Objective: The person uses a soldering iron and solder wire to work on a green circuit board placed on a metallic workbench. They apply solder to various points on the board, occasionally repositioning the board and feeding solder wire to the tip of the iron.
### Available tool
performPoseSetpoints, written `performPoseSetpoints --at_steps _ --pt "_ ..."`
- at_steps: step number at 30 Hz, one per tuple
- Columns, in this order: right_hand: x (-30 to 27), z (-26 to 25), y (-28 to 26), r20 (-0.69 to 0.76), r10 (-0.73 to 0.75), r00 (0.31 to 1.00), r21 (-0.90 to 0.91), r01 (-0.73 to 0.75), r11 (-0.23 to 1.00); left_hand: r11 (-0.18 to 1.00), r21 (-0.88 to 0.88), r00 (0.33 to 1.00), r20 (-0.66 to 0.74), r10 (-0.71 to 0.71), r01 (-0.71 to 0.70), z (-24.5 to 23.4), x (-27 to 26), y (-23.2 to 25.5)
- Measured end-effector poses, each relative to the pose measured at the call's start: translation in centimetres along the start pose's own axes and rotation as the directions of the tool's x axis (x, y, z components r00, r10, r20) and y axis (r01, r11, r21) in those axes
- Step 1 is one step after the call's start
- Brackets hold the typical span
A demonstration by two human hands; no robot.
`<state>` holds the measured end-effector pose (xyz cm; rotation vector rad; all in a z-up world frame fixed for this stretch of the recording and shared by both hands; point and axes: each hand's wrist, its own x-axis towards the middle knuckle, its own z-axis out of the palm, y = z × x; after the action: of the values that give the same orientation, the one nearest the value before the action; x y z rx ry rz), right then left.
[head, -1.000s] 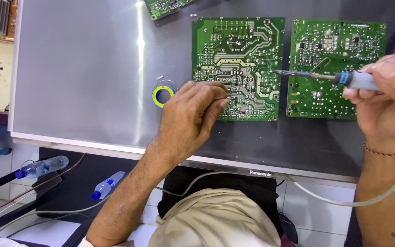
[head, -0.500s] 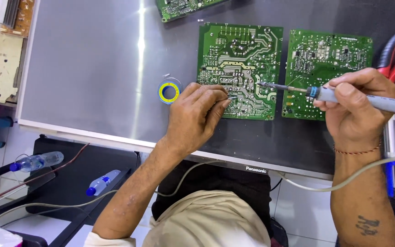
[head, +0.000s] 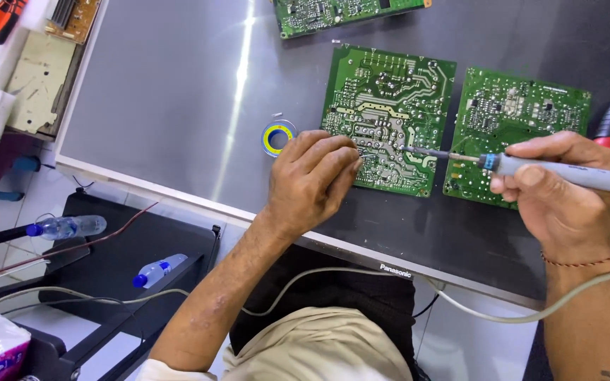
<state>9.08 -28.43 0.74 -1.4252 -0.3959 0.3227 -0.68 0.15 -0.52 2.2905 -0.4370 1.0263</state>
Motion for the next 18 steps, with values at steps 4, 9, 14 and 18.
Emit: performPoseSetpoints --at_steps 4,9,14,18 --pt "-0.9 -0.9 2.0 -0.125 -0.035 0.991 -0.024 0.032 0.999 1.000 0.020 1.000 -0.019 0.017 -0.017 0.3 -0.6 -0.3" --pt "-1.2 -0.3 3.0 -0.158 -0.100 0.982 0.038 0.107 0.993 0.995 0.034 0.995 -0.015 -0.094 0.094 0.3 -0.9 -0.4" --pt "-1.0 -0.9 3.2 -0.106 -0.145 0.984 -0.011 0.145 0.989 0.995 -0.029 0.995 -0.001 -0.096 0.096 -0.1 -0.5 -0.2" --pt "-1.4 -0.6 3.0 -0.117 -0.113 0.987 0.036 0.118 0.992 0.996 -0.014 0.993 0.071 -0.092 0.093 0.2 -1.0 -0.4"
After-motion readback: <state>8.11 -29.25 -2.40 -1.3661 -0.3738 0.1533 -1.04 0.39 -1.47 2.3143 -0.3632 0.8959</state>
